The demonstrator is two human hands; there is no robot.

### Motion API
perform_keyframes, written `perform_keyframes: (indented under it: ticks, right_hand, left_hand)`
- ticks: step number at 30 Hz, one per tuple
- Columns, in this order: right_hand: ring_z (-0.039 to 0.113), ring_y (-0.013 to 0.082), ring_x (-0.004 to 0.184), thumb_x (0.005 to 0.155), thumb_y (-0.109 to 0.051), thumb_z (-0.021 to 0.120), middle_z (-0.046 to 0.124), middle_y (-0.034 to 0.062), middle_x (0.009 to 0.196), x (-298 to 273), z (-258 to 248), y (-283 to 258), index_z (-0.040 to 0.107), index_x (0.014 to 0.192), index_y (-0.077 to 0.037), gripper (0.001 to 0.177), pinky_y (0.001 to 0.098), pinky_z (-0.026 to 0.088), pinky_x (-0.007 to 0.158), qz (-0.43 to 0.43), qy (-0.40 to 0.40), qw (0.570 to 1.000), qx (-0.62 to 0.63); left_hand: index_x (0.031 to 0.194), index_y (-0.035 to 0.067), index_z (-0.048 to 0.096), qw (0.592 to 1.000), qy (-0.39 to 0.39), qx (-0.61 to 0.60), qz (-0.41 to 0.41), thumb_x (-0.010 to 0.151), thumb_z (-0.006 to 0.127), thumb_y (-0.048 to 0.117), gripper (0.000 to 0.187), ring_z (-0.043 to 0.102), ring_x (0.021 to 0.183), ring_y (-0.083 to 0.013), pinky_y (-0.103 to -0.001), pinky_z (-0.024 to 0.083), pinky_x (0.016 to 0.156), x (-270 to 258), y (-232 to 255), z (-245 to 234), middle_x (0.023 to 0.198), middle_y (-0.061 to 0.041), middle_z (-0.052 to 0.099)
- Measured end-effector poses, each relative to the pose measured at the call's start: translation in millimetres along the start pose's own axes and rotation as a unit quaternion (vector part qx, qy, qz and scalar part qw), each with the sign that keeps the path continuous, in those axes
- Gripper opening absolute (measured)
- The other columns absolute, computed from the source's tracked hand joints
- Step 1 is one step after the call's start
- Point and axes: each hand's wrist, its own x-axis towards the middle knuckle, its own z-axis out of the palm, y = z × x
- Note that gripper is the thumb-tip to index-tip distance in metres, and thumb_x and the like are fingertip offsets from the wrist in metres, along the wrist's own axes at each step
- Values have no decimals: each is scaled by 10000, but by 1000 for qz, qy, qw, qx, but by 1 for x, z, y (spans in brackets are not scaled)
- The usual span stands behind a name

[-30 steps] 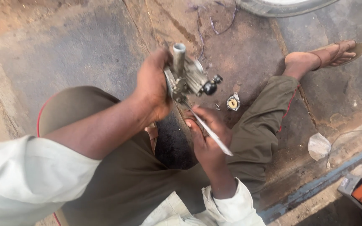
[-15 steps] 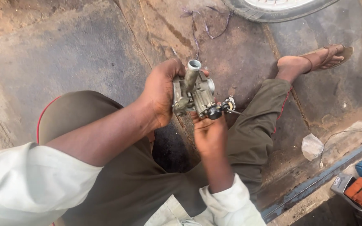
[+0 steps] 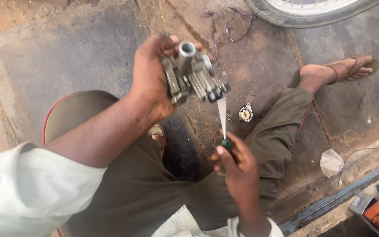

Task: Repairing and adjusting a motorcycle carburetor using a screwdriver.

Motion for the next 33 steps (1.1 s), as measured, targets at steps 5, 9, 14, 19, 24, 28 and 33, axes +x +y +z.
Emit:
perform_keyframes:
  ticks: [5, 9, 14, 19, 24, 28, 33]
  right_hand:
    - [583, 101, 542, 936, -62, 758, 833, 128, 879, -38, 0, 9, 715, 1347, 5, 419, 229, 417, 442, -136, 179, 883, -411]
    - [707, 89, 864, 939, -30, 690, 747, 110, 961, -55, 32, -10, 681, 1248, -20, 309, 248, 544, 743, -306, 146, 831, -442]
    - [645, 63, 853, 927, 13, 772, 693, 51, 1062, -53, 44, -16, 732, 1257, -126, 361, 219, 533, 679, -386, 128, 777, -480]
    - [646, 47, 792, 903, 28, 770, 680, 67, 1030, -58, 44, -16, 739, 1233, -120, 363, 201, 511, 603, -355, 137, 784, -491]
    - [637, 32, 706, 888, 28, 769, 682, 83, 1023, -58, 46, -15, 742, 1214, -115, 357, 203, 487, 550, -336, 148, 789, -492]
    - [668, 68, 809, 901, 17, 768, 686, 58, 1023, -55, 46, -13, 736, 1236, -124, 365, 211, 542, 629, -373, 137, 780, -483]
    - [632, 153, 832, 836, -51, 821, 678, 52, 963, -55, 39, -8, 767, 1179, -157, 363, 323, 509, 686, -437, 178, 617, -630]
  left_hand:
    - [1049, -10, 573, 992, 70, -33, 97, 886, 505, 129, 225, 756, 779, -220, -440, 694, 727, 2, 7, -12, 930, -166, 697]
    - [1031, -34, 555, 990, 59, -44, 119, 906, 510, 76, 172, 760, 750, -222, -406, 699, 736, 3, 4, -13, 898, -189, 675]
    - [1047, -46, 599, 989, 119, -5, 89, 876, 494, 78, 236, 761, 714, -200, -396, 704, 662, -2, 7, -3, 891, -164, 703]
    - [1071, -86, 571, 992, 70, -24, 106, 871, 463, 49, 265, 755, 723, -219, -426, 698, 674, -4, 6, -7, 890, -181, 685]
    - [1085, -74, 510, 992, 54, -11, 112, 897, 442, 72, 248, 740, 744, -223, -434, 698, 702, -3, 3, -11, 895, -192, 652]
    - [1156, -139, 581, 994, 58, -13, 96, 859, 410, 65, 399, 724, 746, -209, -406, 690, 694, -3, 4, -9, 913, -191, 663]
    - [1121, -129, 586, 992, 84, -7, 94, 845, 428, 52, 365, 717, 758, -215, -401, 700, 714, -4, 1, -13, 1012, -186, 716]
